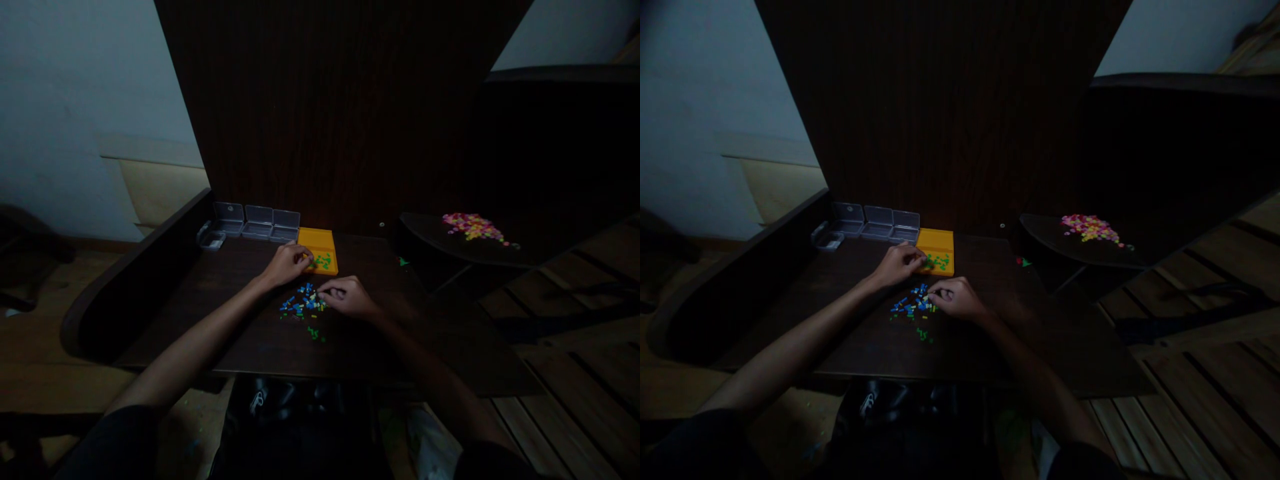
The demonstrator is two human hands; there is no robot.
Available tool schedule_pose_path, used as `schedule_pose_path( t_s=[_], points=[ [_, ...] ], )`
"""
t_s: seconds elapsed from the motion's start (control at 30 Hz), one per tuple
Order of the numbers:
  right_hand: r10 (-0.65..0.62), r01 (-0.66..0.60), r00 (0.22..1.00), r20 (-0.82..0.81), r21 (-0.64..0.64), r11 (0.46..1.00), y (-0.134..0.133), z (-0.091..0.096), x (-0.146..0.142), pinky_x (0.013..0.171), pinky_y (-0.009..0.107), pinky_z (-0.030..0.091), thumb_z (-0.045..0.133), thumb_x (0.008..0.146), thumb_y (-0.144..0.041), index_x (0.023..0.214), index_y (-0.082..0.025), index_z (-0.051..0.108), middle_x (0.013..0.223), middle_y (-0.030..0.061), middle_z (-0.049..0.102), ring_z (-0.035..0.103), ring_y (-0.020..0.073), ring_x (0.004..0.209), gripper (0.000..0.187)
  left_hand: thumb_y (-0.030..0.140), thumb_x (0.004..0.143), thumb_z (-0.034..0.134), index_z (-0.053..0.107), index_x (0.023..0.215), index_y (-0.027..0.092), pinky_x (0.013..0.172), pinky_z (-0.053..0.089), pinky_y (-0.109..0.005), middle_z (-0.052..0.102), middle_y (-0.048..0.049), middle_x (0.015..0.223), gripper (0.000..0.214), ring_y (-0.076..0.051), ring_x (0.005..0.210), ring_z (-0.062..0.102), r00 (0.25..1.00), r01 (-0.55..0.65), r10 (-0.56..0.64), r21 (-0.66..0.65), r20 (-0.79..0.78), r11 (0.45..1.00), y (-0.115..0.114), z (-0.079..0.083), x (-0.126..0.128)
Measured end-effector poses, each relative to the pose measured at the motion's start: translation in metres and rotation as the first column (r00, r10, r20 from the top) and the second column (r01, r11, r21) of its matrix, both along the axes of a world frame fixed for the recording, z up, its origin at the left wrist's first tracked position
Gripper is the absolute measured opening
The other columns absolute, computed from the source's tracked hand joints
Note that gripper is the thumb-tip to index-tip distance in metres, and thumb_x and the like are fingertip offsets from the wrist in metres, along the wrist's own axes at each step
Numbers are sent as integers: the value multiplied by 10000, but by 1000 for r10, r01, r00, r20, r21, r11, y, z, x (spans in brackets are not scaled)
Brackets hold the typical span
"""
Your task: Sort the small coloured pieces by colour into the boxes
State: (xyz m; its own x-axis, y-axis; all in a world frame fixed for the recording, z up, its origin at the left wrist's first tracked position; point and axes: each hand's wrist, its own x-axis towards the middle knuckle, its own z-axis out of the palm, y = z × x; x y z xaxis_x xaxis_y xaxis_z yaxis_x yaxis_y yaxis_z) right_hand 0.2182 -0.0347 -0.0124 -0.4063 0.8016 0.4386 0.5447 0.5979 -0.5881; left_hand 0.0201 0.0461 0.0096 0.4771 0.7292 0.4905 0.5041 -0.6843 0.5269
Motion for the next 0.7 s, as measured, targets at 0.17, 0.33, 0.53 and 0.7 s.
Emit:
schedule_pose_path(
  t_s=[0.17,0.33,0.53,0.7],
  points=[
    [-192,194,977,-87,10,981,16,10,4,477,214,331,598,811,-322,836,-132,755,491,-17,526,406,89,452,247,280,885,548,706,846,146,643,394,-248,588,-14,626,211,-138,674,506,985,173,-173,13,-7,985,-39,4,-12],
    [-236,239,965,-113,17,971,34,18,2,479,208,324,591,794,-318,813,-126,756,497,-11,536,422,94,469,254,296,890,558,705,906,158,663,404,-248,546,-1,598,202,-137,683,509,924,376,-377,-16,-61,926,-74,-1,-15],
    [-291,293,956,-45,59,954,62,16,-6,516,207,347,584,776,-274,831,-122,767,498,-10,565,464,98,473,244,363,853,612,702,890,171,692,410,-268,591,-21,668,215,-160,738,510,839,504,-502,-49,-212,862,-100,-16,-11],
    [-383,383,917,109,25,923,78,10,-11,570,213,391,570,792,-236,898,-138,774,611,29,676,569,124,543,250,335,865,595,705,852,184,726,411,-280,596,-35,704,187,-170,768,512,806,523,-509,-40,-301,852,-104,-28,-9]
  ],
)
